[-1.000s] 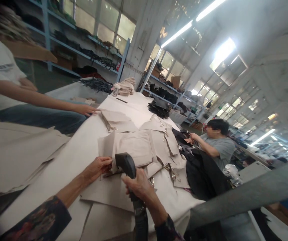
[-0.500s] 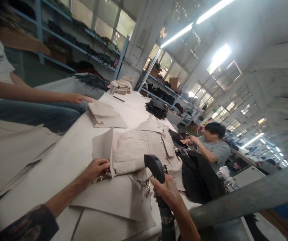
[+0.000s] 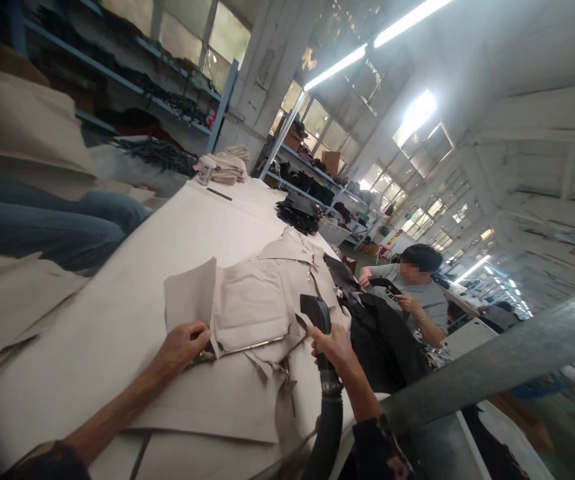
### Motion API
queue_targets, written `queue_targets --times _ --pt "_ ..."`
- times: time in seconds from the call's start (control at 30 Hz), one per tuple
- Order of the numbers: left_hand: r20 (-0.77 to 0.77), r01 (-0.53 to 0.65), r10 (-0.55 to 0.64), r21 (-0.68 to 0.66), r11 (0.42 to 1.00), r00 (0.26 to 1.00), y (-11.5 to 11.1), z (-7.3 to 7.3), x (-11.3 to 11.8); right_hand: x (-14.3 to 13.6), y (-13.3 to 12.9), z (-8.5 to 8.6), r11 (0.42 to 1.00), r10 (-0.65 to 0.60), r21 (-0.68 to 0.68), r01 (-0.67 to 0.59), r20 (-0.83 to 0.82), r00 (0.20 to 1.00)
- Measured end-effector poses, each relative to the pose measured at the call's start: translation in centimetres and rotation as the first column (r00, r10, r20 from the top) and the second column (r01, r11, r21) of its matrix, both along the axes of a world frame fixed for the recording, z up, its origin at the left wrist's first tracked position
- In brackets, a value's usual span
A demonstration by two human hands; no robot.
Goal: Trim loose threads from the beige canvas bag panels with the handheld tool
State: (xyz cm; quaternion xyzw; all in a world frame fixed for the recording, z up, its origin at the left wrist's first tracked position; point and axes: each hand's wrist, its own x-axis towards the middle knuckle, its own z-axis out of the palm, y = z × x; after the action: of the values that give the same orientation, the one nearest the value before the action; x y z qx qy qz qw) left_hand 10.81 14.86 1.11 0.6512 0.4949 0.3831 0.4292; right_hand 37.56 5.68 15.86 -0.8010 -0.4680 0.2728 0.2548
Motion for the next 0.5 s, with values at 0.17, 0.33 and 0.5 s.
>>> queue_targets --times 0.17,0.33,0.5 --pt "-0.105 -0.031 0.040 0.085 0.996 0.994 -0.1 0.3 0.2 -0.3 -2.8 -0.2 0.998 0.038 -0.047 -0.038 -0.013 0.999" --pt "-0.132 -0.022 0.037 0.110 0.994 0.991 -0.2 -0.7 0.7 -0.9 -1.6 -2.3 0.985 0.070 -0.160 -0.071 -0.010 0.998" --pt "-0.198 -0.017 0.057 0.195 0.981 0.979 -0.5 -1.1 1.1 -1.0 2.2 -3.6 0.979 0.031 -0.204 -0.027 0.020 0.999"
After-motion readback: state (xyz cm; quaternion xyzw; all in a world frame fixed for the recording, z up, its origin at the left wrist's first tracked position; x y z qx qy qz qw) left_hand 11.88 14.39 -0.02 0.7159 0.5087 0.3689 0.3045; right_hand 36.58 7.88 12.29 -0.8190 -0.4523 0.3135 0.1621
